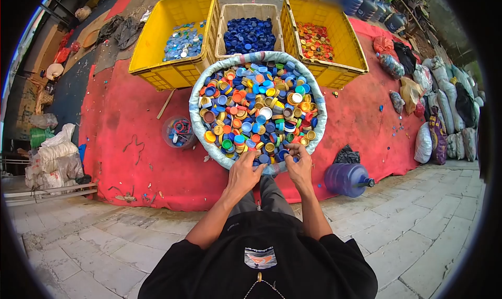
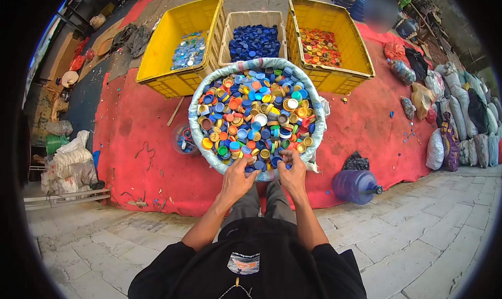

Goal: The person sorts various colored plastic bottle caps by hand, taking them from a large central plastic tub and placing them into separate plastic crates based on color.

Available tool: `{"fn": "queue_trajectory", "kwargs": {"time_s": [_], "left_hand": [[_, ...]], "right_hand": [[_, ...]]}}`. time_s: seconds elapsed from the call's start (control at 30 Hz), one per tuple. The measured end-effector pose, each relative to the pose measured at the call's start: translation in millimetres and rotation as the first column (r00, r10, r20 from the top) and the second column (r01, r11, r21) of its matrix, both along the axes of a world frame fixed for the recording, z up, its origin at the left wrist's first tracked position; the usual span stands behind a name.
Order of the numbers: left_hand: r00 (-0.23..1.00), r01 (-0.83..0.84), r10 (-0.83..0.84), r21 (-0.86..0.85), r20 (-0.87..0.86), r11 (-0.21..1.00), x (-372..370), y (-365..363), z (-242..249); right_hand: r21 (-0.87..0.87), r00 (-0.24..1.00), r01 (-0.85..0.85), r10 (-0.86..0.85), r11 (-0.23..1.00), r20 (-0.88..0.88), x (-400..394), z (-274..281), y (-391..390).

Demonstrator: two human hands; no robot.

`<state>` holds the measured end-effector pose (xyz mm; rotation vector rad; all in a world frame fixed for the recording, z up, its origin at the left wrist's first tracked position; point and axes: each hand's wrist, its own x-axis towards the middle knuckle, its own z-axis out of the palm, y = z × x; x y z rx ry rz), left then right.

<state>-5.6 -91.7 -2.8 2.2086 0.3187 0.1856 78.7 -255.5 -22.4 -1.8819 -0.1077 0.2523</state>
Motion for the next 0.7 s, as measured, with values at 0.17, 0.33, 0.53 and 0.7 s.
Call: {"fn": "queue_trajectory", "kwargs": {"time_s": [0.17,0.33,0.53,0.7], "left_hand": [[0.992,0.023,-0.009,0.116,-0.123,0.993,11,-12,8],[0.972,0.101,-0.066,0.147,-0.227,0.984,15,-11,3],[1.0,0.016,-0.015,0.023,-0.026,1.0,16,-7,-14],[0.986,-0.164,0.028,-0.939,-0.163,0.302,18,16,-4]], "right_hand": [[0.51,0.863,0.214,0.083,0.833,-0.498,0,13,-13],[0.625,0.771,0.344,0.168,0.701,-0.614,-4,19,-9],[0.686,0.737,0.333,0.274,0.647,-0.617,-7,12,-5],[0.757,0.73,0.359,0.341,0.545,-0.592,-3,21,4]]}}
